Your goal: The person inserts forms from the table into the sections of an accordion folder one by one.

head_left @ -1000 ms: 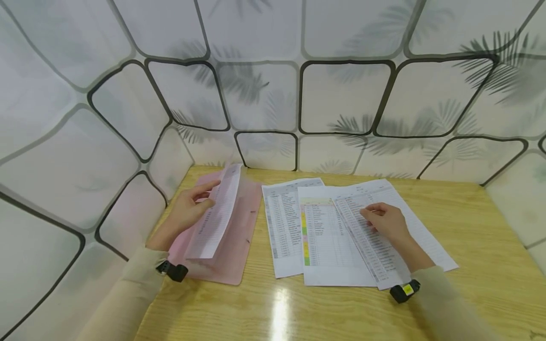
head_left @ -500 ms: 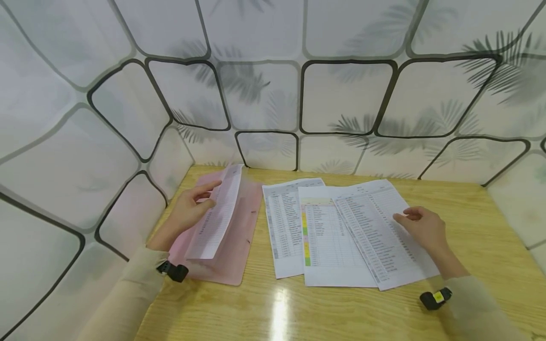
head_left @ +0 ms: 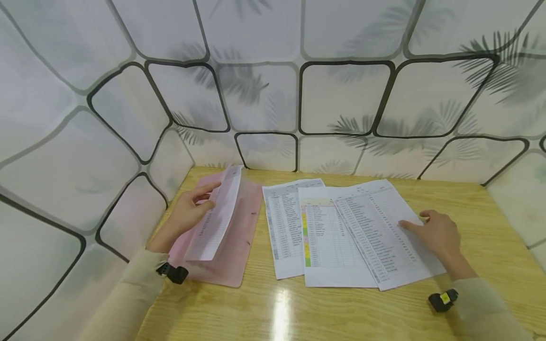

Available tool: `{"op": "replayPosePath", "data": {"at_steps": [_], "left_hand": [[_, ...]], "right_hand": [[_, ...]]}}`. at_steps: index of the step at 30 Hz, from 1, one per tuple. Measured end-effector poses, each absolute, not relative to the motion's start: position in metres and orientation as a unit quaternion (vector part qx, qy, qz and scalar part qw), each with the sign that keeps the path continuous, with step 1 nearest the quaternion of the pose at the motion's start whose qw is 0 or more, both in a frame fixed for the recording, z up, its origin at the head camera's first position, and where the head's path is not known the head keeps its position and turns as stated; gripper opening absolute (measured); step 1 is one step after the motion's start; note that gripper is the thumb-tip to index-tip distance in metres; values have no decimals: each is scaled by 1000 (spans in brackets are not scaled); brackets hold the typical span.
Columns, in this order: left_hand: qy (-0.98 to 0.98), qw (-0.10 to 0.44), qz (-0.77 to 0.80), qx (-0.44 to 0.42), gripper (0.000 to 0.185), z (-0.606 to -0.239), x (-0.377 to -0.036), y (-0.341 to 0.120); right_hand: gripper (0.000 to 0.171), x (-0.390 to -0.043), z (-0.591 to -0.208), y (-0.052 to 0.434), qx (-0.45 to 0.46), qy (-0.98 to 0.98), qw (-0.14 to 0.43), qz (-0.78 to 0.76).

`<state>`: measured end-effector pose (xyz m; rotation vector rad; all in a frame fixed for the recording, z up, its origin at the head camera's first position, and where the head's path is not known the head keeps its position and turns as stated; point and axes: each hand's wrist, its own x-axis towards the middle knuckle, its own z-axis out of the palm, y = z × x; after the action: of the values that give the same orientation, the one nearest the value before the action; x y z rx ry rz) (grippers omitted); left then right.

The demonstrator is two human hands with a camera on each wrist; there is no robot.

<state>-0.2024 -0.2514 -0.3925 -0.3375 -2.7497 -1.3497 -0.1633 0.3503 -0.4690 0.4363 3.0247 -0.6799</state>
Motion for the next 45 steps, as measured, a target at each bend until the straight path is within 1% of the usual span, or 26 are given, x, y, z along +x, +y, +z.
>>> {"op": "replayPosePath", "data": {"at_steps": [5, 15, 22, 27, 33, 39, 45], "left_hand": [[-891, 25, -439, -110, 53, -393, -202, -251], [-891, 23, -439, -112, 53, -392, -201, -251], [-891, 24, -440, -108, 53, -393, -200, -252], [-891, 23, -441, -103, 54, -393, -199, -251], [-890, 21, -442, -105, 54, -392, -199, -251], [-890, 22, -443, -106, 54, -392, -199, -251], [-889, 19, -445, -103, 55, -392, -198, -251]], "right_hand": [[93, -162, -469, 356, 177, 965, 52, -184], [85, -165, -471, 365, 161, 966, 69, -188], [81, -169, -459, 363, 149, 963, 96, -202], [78, -170, -454, 360, 146, 961, 103, -210], [84, -172, -454, 360, 154, 961, 105, -204], [84, -175, -459, 361, 155, 958, 98, -218], [85, -175, -458, 363, 161, 953, 110, -232]]}}
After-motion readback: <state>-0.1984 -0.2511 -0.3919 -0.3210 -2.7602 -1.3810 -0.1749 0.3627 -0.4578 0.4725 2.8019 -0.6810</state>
